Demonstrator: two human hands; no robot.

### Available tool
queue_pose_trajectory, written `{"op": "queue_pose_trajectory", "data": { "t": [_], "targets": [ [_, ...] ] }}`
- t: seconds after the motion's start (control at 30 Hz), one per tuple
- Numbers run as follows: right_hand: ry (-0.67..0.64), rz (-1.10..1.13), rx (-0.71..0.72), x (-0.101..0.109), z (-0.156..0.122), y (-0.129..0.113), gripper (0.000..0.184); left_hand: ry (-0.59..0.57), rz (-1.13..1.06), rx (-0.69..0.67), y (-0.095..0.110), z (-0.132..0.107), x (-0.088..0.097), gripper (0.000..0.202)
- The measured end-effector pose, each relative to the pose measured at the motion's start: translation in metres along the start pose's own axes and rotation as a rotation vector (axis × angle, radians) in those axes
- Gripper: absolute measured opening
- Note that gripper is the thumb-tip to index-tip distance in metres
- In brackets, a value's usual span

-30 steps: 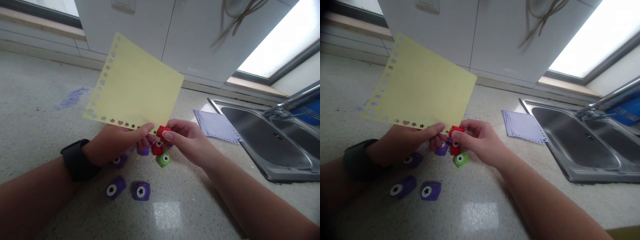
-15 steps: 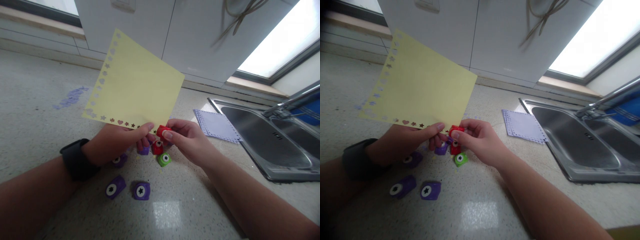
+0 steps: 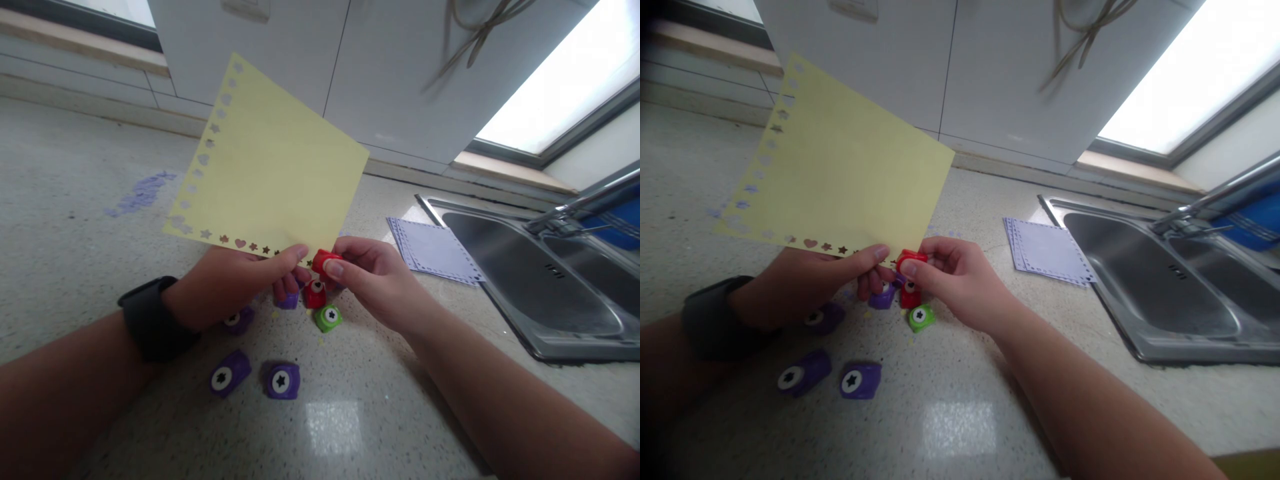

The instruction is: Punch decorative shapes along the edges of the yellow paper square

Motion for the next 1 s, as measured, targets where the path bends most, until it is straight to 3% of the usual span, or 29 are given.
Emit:
{"op": "queue_pose_trajectory", "data": {
  "t": [1.0],
  "targets": [
    [0.007, 0.013, 0.017, -0.005, 0.0007, -0.0039, 0.02, 0.022, -0.038, -0.063, -0.0037, -0.0002, -0.0002, 0.038]
  ]
}}
Point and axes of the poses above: each hand's wrist, its own z-axis towards the middle knuckle, its own x-axis out of the back of the hand, y = z × x, the point moved 1 cm from there along z, towards the middle knuckle, and after that the axes turned 6 degrees about -x, right-handed, at the moved point
